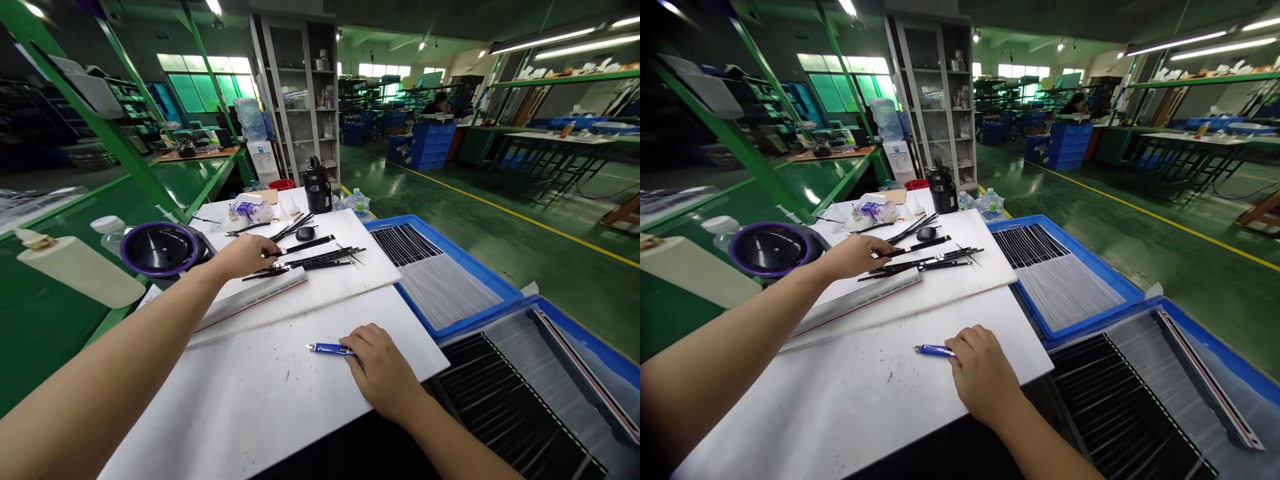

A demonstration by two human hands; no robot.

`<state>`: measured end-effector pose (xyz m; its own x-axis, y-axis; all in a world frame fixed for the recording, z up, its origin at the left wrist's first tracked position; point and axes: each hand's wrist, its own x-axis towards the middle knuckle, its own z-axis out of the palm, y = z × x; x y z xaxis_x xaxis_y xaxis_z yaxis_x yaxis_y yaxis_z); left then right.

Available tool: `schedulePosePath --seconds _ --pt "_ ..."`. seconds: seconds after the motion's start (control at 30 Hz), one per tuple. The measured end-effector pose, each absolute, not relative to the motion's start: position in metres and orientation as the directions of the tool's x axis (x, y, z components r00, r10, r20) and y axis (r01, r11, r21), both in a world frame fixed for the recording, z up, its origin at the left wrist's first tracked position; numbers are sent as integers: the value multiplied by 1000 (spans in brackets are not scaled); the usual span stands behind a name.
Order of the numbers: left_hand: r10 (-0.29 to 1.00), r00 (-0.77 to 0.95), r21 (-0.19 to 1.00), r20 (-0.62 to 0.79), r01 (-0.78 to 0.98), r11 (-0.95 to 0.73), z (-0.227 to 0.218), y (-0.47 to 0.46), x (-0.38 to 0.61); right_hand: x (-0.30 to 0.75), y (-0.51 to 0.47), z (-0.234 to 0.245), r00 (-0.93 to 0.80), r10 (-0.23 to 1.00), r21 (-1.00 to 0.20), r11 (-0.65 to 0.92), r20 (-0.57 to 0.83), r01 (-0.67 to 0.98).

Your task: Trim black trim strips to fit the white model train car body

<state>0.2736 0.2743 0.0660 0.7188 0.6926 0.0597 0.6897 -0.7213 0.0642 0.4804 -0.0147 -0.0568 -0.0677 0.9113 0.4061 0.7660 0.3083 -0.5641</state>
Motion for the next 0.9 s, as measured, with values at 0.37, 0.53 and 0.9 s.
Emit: schedulePosePath --seconds 0.37,0.53,0.9 --pt "650 756 89 -74 654 -751 41 137 198 485 -17 -57 -91 918 -580 319 387 750" --pt "663 749 1 -1 663 -749 5 131 182 488 -17 -59 -119 918 -560 329 378 761" --pt "679 724 -2 124 684 -729 -21 132 173 488 -20 -59 -114 917 -537 322 383 780"
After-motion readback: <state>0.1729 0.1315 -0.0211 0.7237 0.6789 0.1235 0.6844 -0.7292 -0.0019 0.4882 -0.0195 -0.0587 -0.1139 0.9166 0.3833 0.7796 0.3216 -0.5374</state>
